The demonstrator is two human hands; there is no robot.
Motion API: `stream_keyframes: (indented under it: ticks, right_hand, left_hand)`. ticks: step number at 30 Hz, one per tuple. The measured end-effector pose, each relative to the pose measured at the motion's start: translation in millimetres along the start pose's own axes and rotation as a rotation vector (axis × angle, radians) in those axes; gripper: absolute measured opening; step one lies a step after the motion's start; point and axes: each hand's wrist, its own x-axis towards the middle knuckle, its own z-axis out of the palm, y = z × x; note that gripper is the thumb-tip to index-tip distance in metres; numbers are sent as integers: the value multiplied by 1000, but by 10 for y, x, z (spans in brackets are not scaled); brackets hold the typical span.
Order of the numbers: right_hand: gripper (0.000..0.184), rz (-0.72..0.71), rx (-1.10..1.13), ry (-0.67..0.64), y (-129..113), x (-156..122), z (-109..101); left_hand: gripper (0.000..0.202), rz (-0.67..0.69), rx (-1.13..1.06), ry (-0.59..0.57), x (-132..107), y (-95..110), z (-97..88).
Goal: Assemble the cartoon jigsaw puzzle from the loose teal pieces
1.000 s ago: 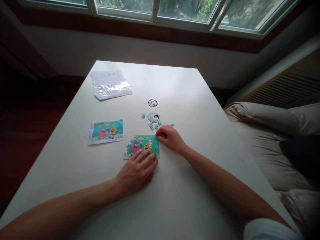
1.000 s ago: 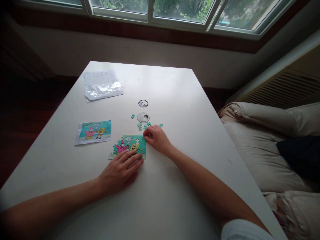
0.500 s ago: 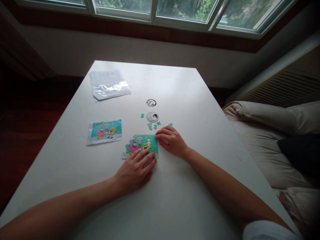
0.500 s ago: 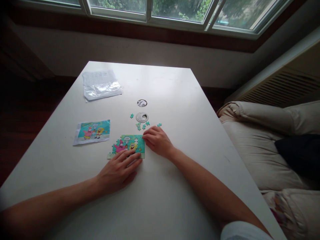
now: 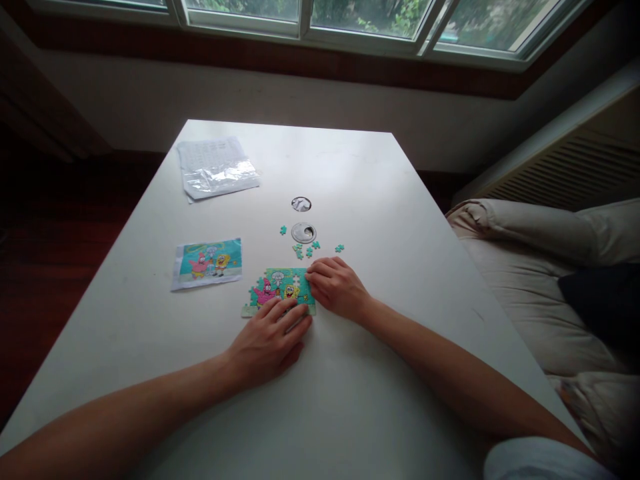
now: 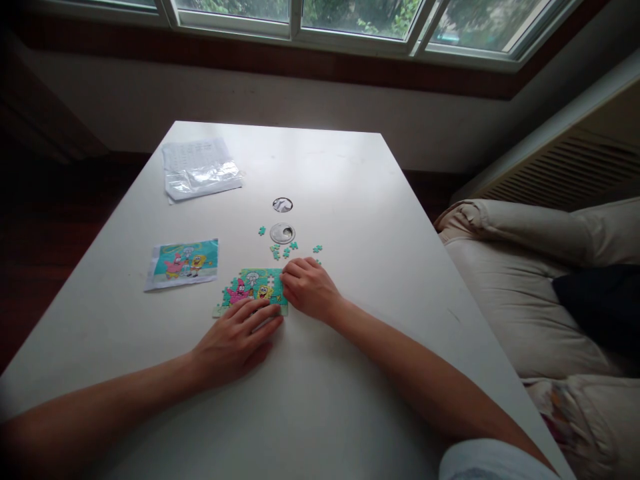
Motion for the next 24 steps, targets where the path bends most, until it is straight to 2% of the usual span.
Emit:
stream_keyframes:
  ticks: [9, 13, 15, 17, 19, 21, 24]
  right_hand:
    - [11, 24, 8, 35, 53, -62, -8]
    - [11, 32, 34, 88, 128, -65, -59]
    - [10, 118, 56, 195, 196, -70, -99]
    - [11, 269, 65, 323, 290, -83, -145]
    - [15, 406, 61, 381, 399, -103, -188]
    - [18, 485, 71, 349, 503, -128, -221]
    - [18, 492, 96, 230, 599, -160, -256]
  left_hand:
    - [37, 26, -19, 23, 2, -22, -8]
    - [32, -56, 0, 66, -11, -68, -8]
    - [30, -85, 0, 81, -14, -87, -2]
    - [31, -73, -12, 82, -13, -95, 1]
    - [34, -36, -28, 71, -9, -95, -6]
    - [37, 2, -36, 59, -5, -99, -23]
    - [34, -17, -13, 77, -5, -132, -51]
